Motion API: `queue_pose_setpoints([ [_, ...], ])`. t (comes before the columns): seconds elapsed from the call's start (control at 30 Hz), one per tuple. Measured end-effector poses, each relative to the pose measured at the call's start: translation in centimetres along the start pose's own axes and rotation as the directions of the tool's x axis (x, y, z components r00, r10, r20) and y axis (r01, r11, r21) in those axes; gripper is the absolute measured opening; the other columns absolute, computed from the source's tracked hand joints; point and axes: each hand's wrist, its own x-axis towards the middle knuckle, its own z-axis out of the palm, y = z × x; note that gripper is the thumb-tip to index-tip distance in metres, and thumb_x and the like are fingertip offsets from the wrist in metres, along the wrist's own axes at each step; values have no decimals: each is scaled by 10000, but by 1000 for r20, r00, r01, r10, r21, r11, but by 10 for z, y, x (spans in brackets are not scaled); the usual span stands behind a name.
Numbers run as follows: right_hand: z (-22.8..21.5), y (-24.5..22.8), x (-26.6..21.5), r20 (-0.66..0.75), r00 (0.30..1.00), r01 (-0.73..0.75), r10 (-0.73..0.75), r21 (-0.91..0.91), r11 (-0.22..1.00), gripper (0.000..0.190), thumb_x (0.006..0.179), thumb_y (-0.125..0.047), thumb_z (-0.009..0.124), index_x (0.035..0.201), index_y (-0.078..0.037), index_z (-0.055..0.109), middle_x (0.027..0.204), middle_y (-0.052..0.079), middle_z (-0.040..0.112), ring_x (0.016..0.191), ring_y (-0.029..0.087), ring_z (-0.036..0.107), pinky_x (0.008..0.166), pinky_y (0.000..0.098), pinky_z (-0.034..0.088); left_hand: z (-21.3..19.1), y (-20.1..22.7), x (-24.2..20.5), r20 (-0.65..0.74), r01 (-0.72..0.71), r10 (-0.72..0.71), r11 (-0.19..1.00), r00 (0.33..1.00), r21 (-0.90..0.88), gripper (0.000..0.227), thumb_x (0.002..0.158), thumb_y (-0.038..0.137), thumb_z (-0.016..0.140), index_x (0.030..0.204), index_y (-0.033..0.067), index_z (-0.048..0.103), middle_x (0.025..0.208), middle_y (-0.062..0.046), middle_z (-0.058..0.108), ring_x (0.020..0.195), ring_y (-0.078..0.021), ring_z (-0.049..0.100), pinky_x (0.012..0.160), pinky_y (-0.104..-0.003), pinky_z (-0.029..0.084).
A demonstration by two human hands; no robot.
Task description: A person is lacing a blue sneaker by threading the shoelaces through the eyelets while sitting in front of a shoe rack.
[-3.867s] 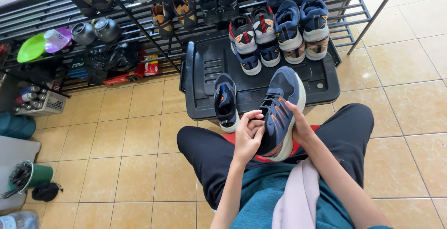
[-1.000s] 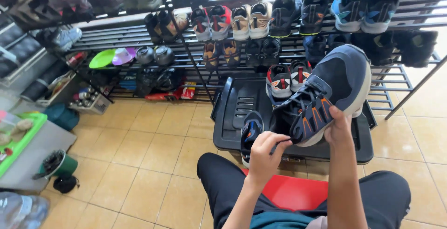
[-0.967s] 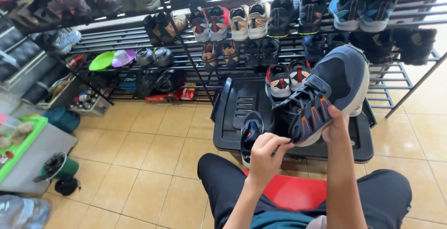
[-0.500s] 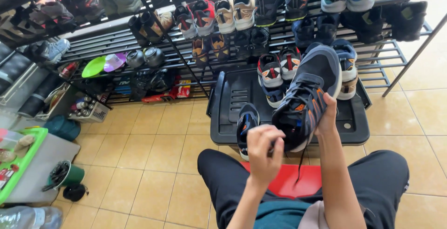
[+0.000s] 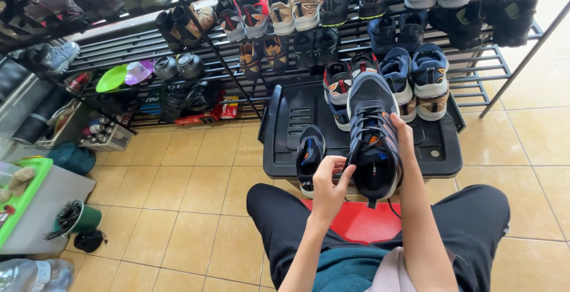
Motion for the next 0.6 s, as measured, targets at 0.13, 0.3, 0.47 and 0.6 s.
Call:
queue_pose_setpoints([
  [0.13,-1,-9,-10,3,1000,-22,22,-24,999,398,930,-496,705,764,-147,610,646,-8,565,547,78,561,485,194,466,7,-15,-4,-22,25,-26,998,999,-54,127,925,180,810,936,89,722,801,-50,685,823,-217,735,785,-322,607],
  [0.3,-39,50,37,-41,999,-29,26,-66,997,393,938,-508,705,773,-168,597,668,-27,560,575,68,558,517,187,462,1,-12,-7,46,-83,84,996,995,-31,75,892,169,837,868,157,767,722,11,678,755,-166,707,769,-291,573],
  [0.47,-21,30,17,6,997,-73,74,-58,996,328,923,-493,711,849,-180,643,763,-6,606,676,101,584,595,209,459,-11,-27,-5,152,-68,87,990,985,-121,78,929,143,789,853,146,771,762,-8,713,779,-182,703,799,-313,562],
  [0.6,-17,46,32,77,980,-191,186,64,980,369,948,-529,672,1065,-182,718,949,55,717,793,167,662,718,250,506,-24,-37,3,129,149,-117,948,985,-282,274,1091,238,477,1204,107,689,1148,-114,714,1037,-236,658,972,-420,526],
])
